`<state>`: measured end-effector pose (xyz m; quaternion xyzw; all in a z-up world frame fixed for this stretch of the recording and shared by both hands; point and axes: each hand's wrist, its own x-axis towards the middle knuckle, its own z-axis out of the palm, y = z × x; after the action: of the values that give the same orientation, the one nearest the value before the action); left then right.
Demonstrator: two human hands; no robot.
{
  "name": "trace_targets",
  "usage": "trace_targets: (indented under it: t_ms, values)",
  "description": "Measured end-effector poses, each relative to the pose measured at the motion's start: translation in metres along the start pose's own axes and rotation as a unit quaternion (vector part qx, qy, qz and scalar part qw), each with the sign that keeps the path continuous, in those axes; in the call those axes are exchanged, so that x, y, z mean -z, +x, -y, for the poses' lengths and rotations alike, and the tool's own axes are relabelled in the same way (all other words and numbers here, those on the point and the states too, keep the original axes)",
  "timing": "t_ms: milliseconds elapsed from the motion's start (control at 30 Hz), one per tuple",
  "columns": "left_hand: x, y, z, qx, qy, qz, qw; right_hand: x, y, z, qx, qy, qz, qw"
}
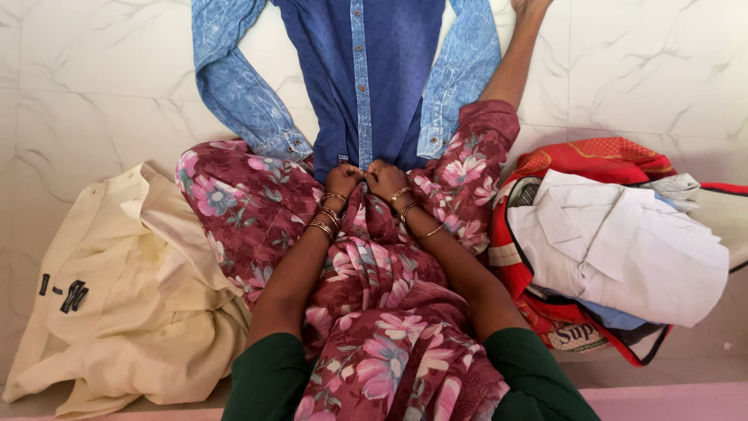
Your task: The person sits on the floor and folds a white shirt, smoothing it out and buttoning it before placing it aside. They then pick up a denim shirt, button it, and fold it. Finally, they handle a white shirt, smoothing and buttoning it.
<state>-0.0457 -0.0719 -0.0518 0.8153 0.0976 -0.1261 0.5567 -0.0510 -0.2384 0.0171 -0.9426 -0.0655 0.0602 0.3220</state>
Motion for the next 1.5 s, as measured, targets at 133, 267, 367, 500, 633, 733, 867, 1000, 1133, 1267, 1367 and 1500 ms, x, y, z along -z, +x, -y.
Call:
trace_targets:
  t_ms: [133, 267, 367, 500, 633, 733, 867, 1000, 1133, 1267, 1367, 1500]
  values:
    - [0.001, -0.001, -0.002, -0.014, -0.019, -0.007, 1.0, 0.004, -0.001, -0.005, 0.086, 0.057, -0.015, 0.995]
    - [-0.001, -0.003, -0.005, -0.07, -0.052, -0.018, 0.996, 0.007, 0.002, -0.004, 0.025, 0.057, 0.017, 0.998]
    - [0.0, -0.005, -0.004, -0.06, -0.016, -0.017, 0.998, 0.004, 0.004, -0.007, -0.002, 0.07, 0.026, 0.997]
    - [-0.001, -0.006, -0.003, -0.057, 0.004, -0.021, 0.998, 0.003, 0.005, -0.008, -0.051, 0.087, 0.041, 0.994]
    - [-0.001, -0.009, -0.002, -0.077, -0.01, -0.025, 0.997, 0.006, 0.005, -0.007, -0.062, 0.082, 0.044, 0.994]
    - [-0.002, -0.009, -0.004, -0.082, -0.027, -0.021, 0.996, 0.005, 0.003, -0.01, -0.071, 0.091, 0.043, 0.992]
    - [0.001, -0.008, -0.004, -0.065, -0.083, 0.01, 0.994, 0.003, 0.005, -0.015, -0.04, 0.094, 0.029, 0.994]
    - [0.001, -0.007, -0.006, -0.078, -0.119, 0.007, 0.99, 0.004, 0.006, -0.013, -0.071, 0.098, 0.058, 0.991]
    - [0.003, -0.005, -0.008, -0.074, -0.127, 0.016, 0.989, 0.007, 0.007, -0.009, -0.093, 0.145, 0.083, 0.982]
    - [0.004, -0.008, -0.007, -0.07, -0.109, 0.017, 0.991, 0.009, 0.006, -0.005, -0.087, 0.122, 0.077, 0.986]
    - [0.005, -0.01, -0.006, -0.082, -0.111, 0.017, 0.99, 0.009, 0.004, -0.004, -0.083, 0.123, 0.071, 0.986]
    - [0.004, -0.01, -0.007, -0.081, -0.118, 0.023, 0.99, 0.004, 0.003, -0.009, -0.089, 0.104, 0.059, 0.989]
